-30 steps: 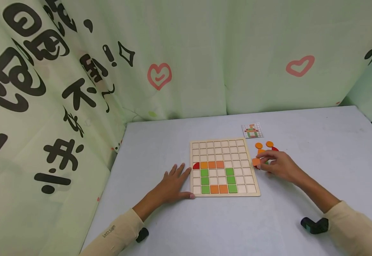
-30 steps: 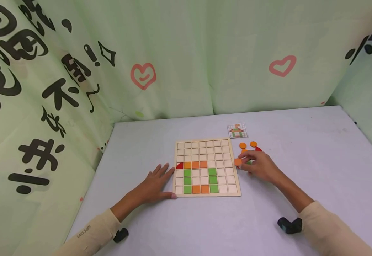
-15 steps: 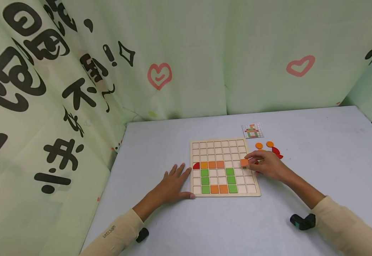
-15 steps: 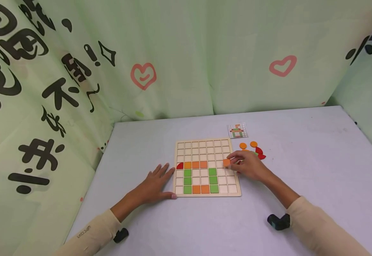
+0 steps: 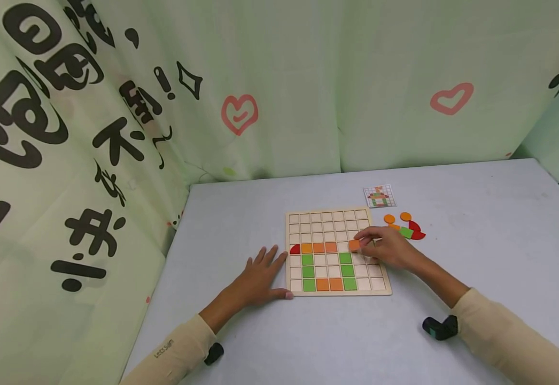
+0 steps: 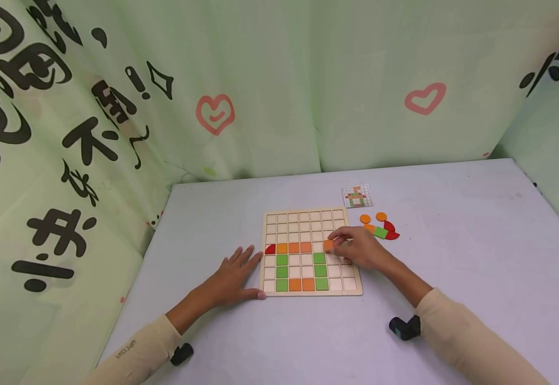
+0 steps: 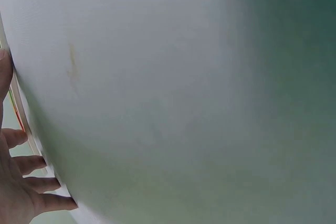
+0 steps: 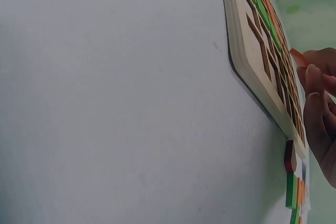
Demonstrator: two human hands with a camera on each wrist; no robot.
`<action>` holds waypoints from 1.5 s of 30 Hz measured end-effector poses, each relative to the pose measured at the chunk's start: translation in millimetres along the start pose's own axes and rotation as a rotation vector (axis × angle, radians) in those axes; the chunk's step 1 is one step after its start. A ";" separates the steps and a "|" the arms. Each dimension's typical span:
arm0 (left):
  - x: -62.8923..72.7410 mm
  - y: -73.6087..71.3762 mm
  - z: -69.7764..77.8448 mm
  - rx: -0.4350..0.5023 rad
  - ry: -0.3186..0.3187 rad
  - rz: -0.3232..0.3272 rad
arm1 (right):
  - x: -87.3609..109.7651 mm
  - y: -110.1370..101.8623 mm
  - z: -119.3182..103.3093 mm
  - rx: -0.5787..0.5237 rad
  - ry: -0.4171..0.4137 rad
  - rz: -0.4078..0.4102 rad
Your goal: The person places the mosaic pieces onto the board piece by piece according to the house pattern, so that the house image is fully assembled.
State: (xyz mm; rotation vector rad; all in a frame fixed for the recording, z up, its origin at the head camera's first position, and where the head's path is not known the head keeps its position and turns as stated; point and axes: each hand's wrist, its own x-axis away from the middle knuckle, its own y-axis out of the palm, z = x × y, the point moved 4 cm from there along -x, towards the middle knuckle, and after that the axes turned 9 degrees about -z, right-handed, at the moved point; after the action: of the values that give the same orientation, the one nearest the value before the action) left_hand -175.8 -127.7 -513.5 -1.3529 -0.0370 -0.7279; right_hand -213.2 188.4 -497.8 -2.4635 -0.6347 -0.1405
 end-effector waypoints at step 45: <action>2.2 -1.2 1.0 0.005 0.011 0.002 | -21.8 16.5 -17.4 0.323 -0.056 0.017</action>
State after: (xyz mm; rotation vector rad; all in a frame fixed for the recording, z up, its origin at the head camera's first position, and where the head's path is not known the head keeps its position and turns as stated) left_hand -174.2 -127.9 -511.3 -1.3441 -0.0287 -0.7331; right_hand -223.9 157.9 -497.1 -2.1657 -0.6084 0.0362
